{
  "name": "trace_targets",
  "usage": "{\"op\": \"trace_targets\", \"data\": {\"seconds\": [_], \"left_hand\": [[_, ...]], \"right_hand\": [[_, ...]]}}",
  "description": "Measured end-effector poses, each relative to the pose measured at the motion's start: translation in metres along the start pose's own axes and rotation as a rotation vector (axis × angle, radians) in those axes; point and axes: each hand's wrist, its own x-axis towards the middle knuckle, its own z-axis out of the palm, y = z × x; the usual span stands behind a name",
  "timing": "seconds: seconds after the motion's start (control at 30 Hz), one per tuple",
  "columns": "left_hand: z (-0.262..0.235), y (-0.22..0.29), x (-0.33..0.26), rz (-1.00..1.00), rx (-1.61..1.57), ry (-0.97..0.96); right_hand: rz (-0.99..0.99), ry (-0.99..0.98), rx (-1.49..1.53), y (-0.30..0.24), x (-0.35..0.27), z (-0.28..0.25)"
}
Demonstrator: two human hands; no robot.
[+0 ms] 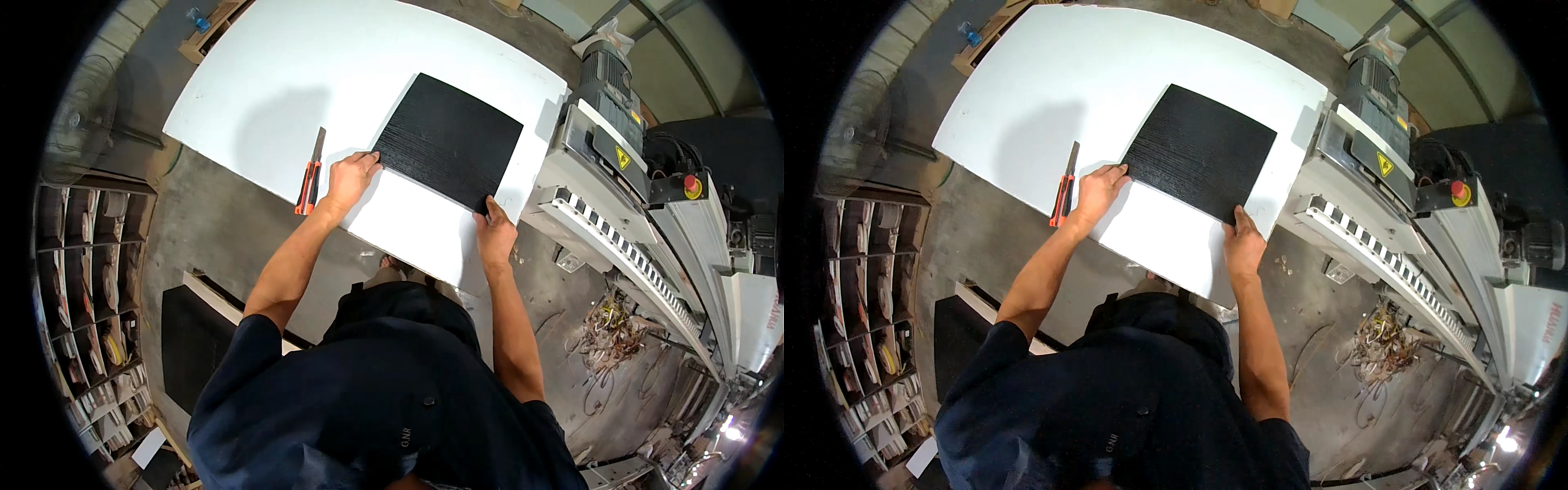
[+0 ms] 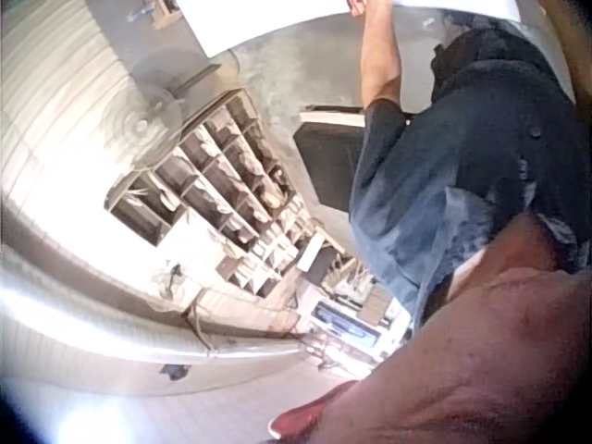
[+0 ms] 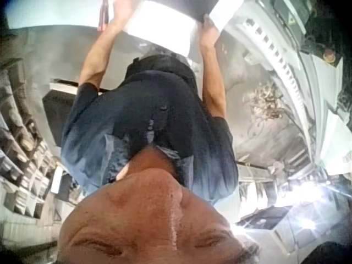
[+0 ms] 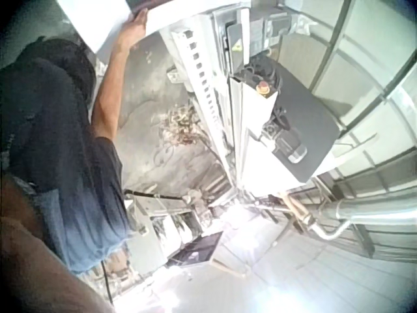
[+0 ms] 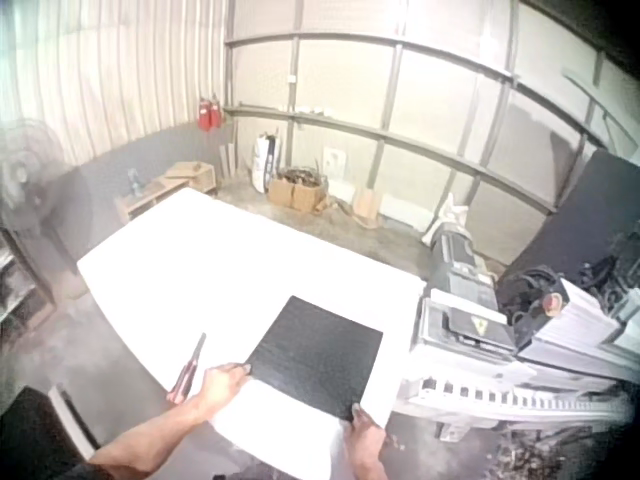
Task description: The person uses a utility knife to trim the edges of dark wood panels and then places them onto a large stack in a workshop.
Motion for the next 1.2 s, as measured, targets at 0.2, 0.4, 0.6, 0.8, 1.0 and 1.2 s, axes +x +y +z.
{"op": "trace_targets", "data": {"seconds": [0.2,0.4,0.6,0.8,1.0,1.2], "left_hand": [[0.0,0.0,-0.006,-0.075,-0.091,0.009],[-0.002,0.001,-0.007,-0.098,-0.132,0.04],[-0.012,0.003,0.008,-0.064,-0.111,-0.212],[0.006,-0.004,0.047,-0.641,-0.721,-0.322],[0.02,-0.003,0.072,-0.68,-0.394,-0.299],[0.009,-0.001,0.081,-0.784,-0.482,-0.384]], "right_hand": [[-0.026,-0.056,-0.054,-0.002,0.001,-0.004],[-0.102,-0.067,-0.069,0.0,-0.002,-0.004],[0.001,-0.049,0.136,0.003,-0.004,-0.012],[0.266,-0.068,0.396,0.019,0.033,-0.01],[0.328,0.022,0.371,0.019,0.045,0.006],[0.384,-0.109,0.347,0.019,0.054,0.001]]}}
